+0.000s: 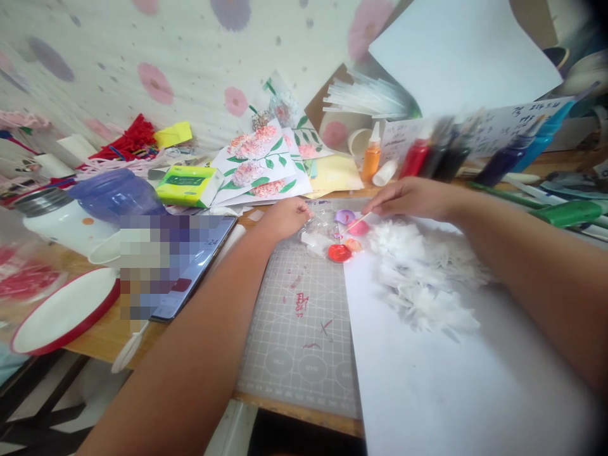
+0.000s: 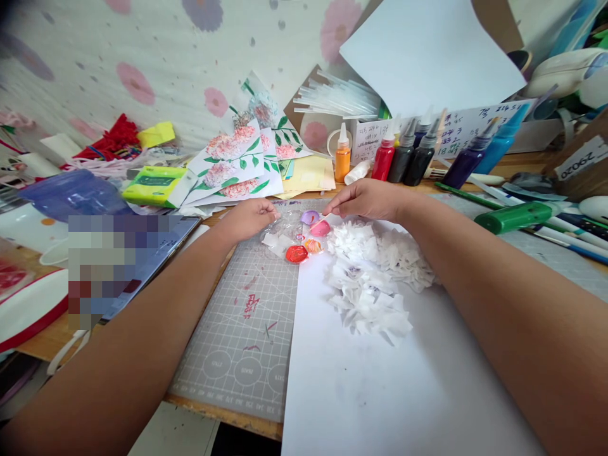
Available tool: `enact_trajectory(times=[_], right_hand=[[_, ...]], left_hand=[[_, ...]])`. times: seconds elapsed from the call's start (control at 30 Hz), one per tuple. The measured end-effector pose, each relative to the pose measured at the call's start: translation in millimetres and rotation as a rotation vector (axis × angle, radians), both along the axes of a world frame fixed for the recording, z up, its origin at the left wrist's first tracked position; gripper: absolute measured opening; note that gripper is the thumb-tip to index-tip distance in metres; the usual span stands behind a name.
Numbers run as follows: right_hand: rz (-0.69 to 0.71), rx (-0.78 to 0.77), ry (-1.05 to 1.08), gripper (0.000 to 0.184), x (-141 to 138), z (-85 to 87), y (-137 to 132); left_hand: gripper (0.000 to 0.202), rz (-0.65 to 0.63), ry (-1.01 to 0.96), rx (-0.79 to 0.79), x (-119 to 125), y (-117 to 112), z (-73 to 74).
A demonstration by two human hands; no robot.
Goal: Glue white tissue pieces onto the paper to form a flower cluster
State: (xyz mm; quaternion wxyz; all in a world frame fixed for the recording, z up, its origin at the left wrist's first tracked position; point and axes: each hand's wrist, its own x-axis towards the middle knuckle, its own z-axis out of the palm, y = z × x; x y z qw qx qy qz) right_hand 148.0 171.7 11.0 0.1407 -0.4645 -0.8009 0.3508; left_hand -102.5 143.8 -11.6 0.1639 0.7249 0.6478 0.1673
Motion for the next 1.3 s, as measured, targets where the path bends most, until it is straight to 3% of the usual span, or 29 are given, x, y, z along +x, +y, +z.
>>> enact_trajectory(times=[0.43,0.57,0.97,1.13,1.3], right_hand=[[-0.033,0.05,-0.055,0.018,-6.9,11.3,-6.9],[0.018,0.06,-0.067,0.02,-10.5,15.2,-8.8],[-0.026,0.21,-0.108,0.019,-11.7,12.8,-8.7],[-0.006,0.115,-0.078,0.018,-7.8,8.0,-7.6],[-0.024,0.129,-0.053,0.02,-7.5,9.1,-8.2]], left_hand=[[0.02,-0.013,0.001,-0.007,-0.4,0.4,-0.4],[0.021,-0.015,0.01,-0.011,-0.9,1.9,-1.3],[0.019,0.005,0.079,0.0,3.0,1.2,1.6],[0.019,0.006,0.08,-0.006,2.6,1.7,1.7],[0.019,-0.003,0.082,-0.001,2.6,2.2,1.2]])
